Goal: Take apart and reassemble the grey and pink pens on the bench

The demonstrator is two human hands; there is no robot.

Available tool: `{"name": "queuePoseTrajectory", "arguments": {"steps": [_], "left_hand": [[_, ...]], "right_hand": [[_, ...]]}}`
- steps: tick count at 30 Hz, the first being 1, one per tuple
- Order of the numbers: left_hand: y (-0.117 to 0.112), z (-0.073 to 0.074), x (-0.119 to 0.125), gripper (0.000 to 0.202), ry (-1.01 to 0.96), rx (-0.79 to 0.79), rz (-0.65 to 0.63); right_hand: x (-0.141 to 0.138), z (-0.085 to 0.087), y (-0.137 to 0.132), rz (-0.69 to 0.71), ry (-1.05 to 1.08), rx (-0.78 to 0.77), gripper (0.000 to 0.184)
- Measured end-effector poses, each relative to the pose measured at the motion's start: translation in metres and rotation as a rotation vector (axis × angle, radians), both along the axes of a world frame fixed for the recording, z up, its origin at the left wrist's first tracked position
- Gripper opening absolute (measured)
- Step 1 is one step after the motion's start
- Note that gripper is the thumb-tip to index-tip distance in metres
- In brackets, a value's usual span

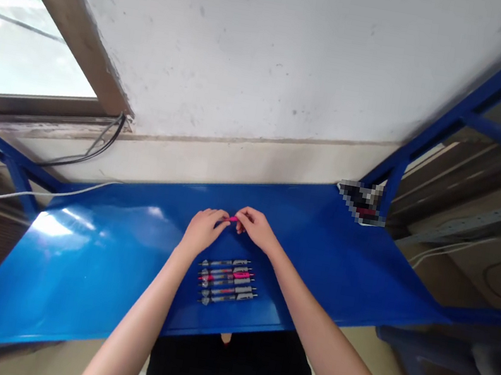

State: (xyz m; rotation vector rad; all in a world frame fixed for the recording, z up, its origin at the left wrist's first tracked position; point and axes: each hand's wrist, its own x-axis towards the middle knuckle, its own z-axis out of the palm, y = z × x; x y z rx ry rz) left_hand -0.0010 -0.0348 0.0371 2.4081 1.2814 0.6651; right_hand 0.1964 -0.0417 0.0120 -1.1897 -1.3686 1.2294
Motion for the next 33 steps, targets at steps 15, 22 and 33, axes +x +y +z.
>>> {"name": "queuePoseTrajectory", "arguments": {"steps": [15, 22, 33], "left_hand": [[0.024, -0.016, -0.011, 0.033, -0.096, 0.012, 0.022], [0.012, -0.008, -0.006, 0.032, -0.092, -0.07, 0.108], [0.009, -0.006, -0.009, 0.026, -0.026, -0.143, 0.124]], "right_hand": [[-0.025, -0.011, 0.021, -0.121, 0.017, 0.102, 0.026], [-0.028, -0.017, 0.023, -0.141, 0.045, 0.081, 0.034], [-0.027, -0.02, 0.019, -0.087, 0.034, 0.13, 0.027]]}}
